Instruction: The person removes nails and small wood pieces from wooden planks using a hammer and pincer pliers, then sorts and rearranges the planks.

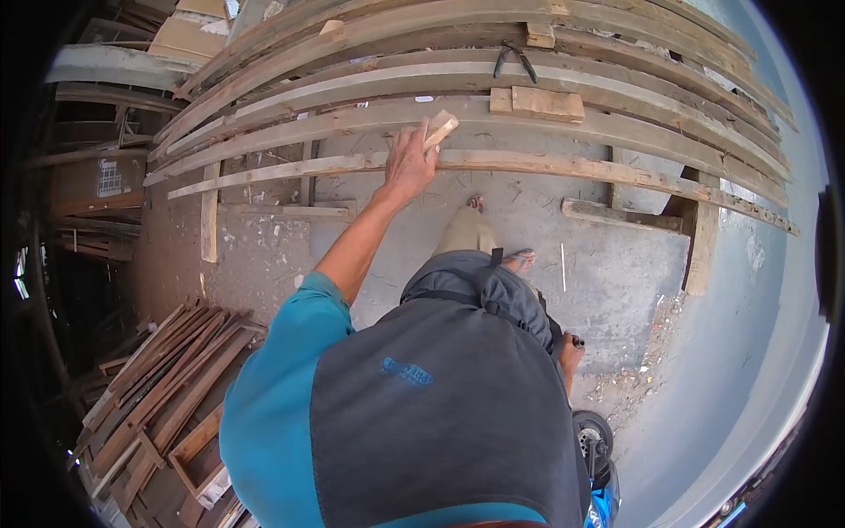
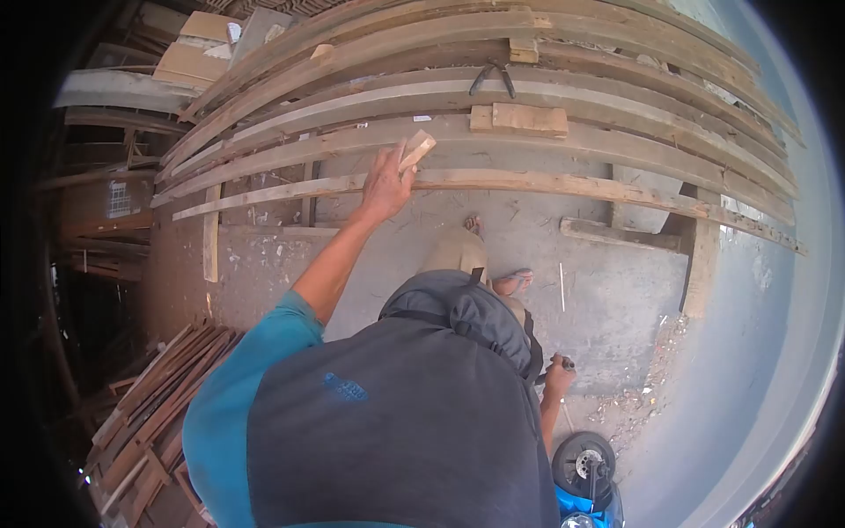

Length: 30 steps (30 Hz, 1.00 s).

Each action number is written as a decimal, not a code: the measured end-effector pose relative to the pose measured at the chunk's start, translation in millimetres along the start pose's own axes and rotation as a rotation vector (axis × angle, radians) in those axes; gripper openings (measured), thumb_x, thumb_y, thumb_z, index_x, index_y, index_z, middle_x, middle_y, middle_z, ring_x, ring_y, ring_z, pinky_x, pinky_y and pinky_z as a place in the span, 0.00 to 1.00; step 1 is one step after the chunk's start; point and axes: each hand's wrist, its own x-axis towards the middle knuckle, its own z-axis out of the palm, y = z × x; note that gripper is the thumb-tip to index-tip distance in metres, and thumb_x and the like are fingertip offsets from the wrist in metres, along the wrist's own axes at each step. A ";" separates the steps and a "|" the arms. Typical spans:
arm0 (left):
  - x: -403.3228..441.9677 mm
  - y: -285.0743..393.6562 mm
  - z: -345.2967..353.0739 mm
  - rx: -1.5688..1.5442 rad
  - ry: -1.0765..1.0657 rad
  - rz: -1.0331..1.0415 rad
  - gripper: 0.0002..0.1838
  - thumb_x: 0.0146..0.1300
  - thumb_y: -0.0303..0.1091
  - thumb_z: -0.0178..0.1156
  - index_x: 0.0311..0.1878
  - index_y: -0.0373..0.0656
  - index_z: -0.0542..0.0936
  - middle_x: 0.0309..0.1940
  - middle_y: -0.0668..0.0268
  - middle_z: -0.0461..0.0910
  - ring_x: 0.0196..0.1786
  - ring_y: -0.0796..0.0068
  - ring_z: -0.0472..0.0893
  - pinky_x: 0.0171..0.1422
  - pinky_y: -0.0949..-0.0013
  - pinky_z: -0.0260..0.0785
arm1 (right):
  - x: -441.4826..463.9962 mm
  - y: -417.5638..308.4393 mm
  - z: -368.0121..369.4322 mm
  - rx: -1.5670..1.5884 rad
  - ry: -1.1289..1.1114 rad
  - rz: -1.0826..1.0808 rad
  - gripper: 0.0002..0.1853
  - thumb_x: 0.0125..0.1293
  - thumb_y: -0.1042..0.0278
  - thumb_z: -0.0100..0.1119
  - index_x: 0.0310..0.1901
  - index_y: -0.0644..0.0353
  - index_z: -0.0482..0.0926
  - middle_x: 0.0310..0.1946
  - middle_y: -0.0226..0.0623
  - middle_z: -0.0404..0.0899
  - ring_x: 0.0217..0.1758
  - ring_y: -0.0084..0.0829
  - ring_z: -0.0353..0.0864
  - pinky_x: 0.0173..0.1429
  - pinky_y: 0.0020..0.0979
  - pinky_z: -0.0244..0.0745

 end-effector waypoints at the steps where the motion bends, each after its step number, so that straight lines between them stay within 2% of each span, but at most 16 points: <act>1: 2.8 2.4 8.4 -0.034 -0.007 -0.001 0.33 0.68 0.36 0.60 0.74 0.36 0.65 0.60 0.45 0.73 0.61 0.43 0.72 0.66 0.46 0.66 | 14.7 -8.0 -6.5 -0.010 -0.015 -0.007 0.13 0.65 0.62 0.62 0.30 0.65 0.78 0.20 0.33 0.74 0.21 0.25 0.73 0.27 0.32 0.68; 3: 14.9 2.2 18.3 -0.090 -0.011 0.003 0.33 0.67 0.35 0.62 0.74 0.36 0.66 0.59 0.46 0.73 0.61 0.44 0.72 0.66 0.47 0.66 | 44.8 -34.2 -24.7 -0.040 -0.202 0.075 0.13 0.65 0.61 0.64 0.32 0.65 0.78 0.20 0.32 0.74 0.20 0.24 0.72 0.25 0.30 0.67; 4: 19.8 0.1 21.9 -0.089 0.016 0.001 0.33 0.66 0.34 0.62 0.73 0.37 0.66 0.59 0.47 0.73 0.61 0.43 0.72 0.66 0.47 0.66 | 39.5 -72.3 -31.3 -0.001 -0.164 0.017 0.14 0.68 0.63 0.64 0.29 0.62 0.75 0.20 0.30 0.71 0.19 0.21 0.66 0.23 0.27 0.63; 5: 25.3 -1.0 25.6 -0.089 0.043 0.003 0.33 0.66 0.33 0.62 0.73 0.37 0.67 0.59 0.48 0.73 0.61 0.43 0.72 0.66 0.47 0.66 | 39.9 -106.7 -45.0 -0.037 -0.210 -0.016 0.16 0.67 0.59 0.65 0.31 0.64 0.78 0.18 0.30 0.72 0.20 0.23 0.71 0.24 0.29 0.65; 6: 31.0 -2.3 27.0 -0.108 0.040 0.007 0.33 0.66 0.33 0.62 0.73 0.37 0.67 0.59 0.48 0.73 0.61 0.43 0.72 0.66 0.47 0.66 | 30.1 -151.1 -56.9 -0.068 -0.255 -0.089 0.17 0.69 0.57 0.63 0.32 0.65 0.78 0.18 0.29 0.71 0.20 0.23 0.70 0.25 0.29 0.63; 8: 47.1 -9.1 24.1 -0.056 0.006 0.002 0.32 0.67 0.34 0.63 0.73 0.44 0.68 0.60 0.48 0.72 0.65 0.44 0.70 0.70 0.49 0.64 | -15.2 -256.1 -77.3 -0.166 -0.238 -0.252 0.20 0.72 0.53 0.61 0.33 0.66 0.79 0.17 0.29 0.70 0.19 0.22 0.69 0.26 0.29 0.62; 10: 61.4 -22.1 29.9 -0.038 0.023 0.048 0.32 0.66 0.33 0.63 0.73 0.45 0.68 0.60 0.48 0.73 0.64 0.44 0.71 0.69 0.47 0.64 | -50.0 -320.7 -98.7 0.075 -0.205 -0.449 0.21 0.74 0.51 0.60 0.38 0.66 0.79 0.15 0.27 0.67 0.18 0.21 0.67 0.27 0.26 0.63; 12: 72.9 -31.8 35.5 -0.026 0.032 0.096 0.32 0.65 0.32 0.62 0.73 0.46 0.69 0.60 0.49 0.73 0.62 0.44 0.71 0.68 0.46 0.64 | -61.8 -357.2 -113.2 0.301 -0.097 -0.735 0.21 0.78 0.51 0.53 0.41 0.66 0.77 0.14 0.25 0.62 0.17 0.20 0.61 0.26 0.26 0.62; 15: 79.0 -34.1 43.4 -0.047 -0.025 0.023 0.34 0.63 0.31 0.63 0.74 0.48 0.69 0.60 0.49 0.73 0.63 0.43 0.71 0.69 0.46 0.64 | -48.6 -391.9 -113.5 0.780 -0.129 -0.945 0.24 0.79 0.49 0.50 0.40 0.67 0.77 0.19 0.26 0.61 0.23 0.22 0.64 0.39 0.33 0.68; 17: 79.2 -36.4 38.3 -0.035 -0.027 0.011 0.36 0.60 0.31 0.65 0.74 0.47 0.68 0.60 0.49 0.73 0.63 0.43 0.71 0.70 0.45 0.64 | -21.8 -409.1 -96.5 1.033 -0.067 -0.921 0.24 0.79 0.49 0.51 0.39 0.66 0.77 0.21 0.27 0.62 0.26 0.23 0.66 0.44 0.36 0.69; 19: 77.7 -40.4 35.5 -0.094 -0.011 -0.015 0.37 0.60 0.33 0.66 0.74 0.47 0.68 0.60 0.48 0.72 0.64 0.43 0.70 0.70 0.46 0.63 | 25.3 -413.8 -77.2 1.381 -0.019 -0.755 0.19 0.77 0.53 0.54 0.36 0.64 0.74 0.20 0.30 0.64 0.25 0.28 0.69 0.45 0.40 0.73; 21: 77.4 -36.2 37.0 -0.173 0.001 -0.018 0.38 0.60 0.34 0.67 0.75 0.47 0.67 0.61 0.48 0.72 0.64 0.43 0.70 0.71 0.46 0.63 | 73.1 -416.7 -56.9 1.525 0.075 -0.623 0.18 0.75 0.54 0.52 0.37 0.63 0.71 0.20 0.31 0.63 0.26 0.29 0.71 0.45 0.44 0.76; 27: 69.9 -34.1 17.2 -0.178 0.113 -0.050 0.40 0.60 0.37 0.69 0.75 0.43 0.66 0.64 0.47 0.69 0.67 0.44 0.68 0.73 0.46 0.61 | 139.3 -460.3 13.9 1.665 0.086 -0.495 0.22 0.77 0.49 0.45 0.37 0.64 0.69 0.22 0.34 0.63 0.26 0.35 0.71 0.47 0.51 0.78; 29: 61.3 -34.3 1.5 -0.238 0.176 0.007 0.37 0.61 0.35 0.69 0.73 0.39 0.68 0.61 0.48 0.72 0.65 0.46 0.71 0.70 0.49 0.64 | 139.4 -489.9 40.9 1.625 0.165 -0.443 0.25 0.77 0.45 0.45 0.36 0.64 0.69 0.22 0.36 0.64 0.28 0.36 0.72 0.48 0.50 0.78; 30: 54.2 -34.5 -5.5 -0.305 0.154 -0.006 0.32 0.62 0.34 0.68 0.69 0.39 0.71 0.56 0.50 0.76 0.60 0.49 0.75 0.65 0.52 0.68 | 144.7 -499.6 50.4 1.628 0.136 -0.435 0.25 0.77 0.45 0.45 0.36 0.64 0.69 0.22 0.36 0.64 0.28 0.36 0.72 0.48 0.50 0.78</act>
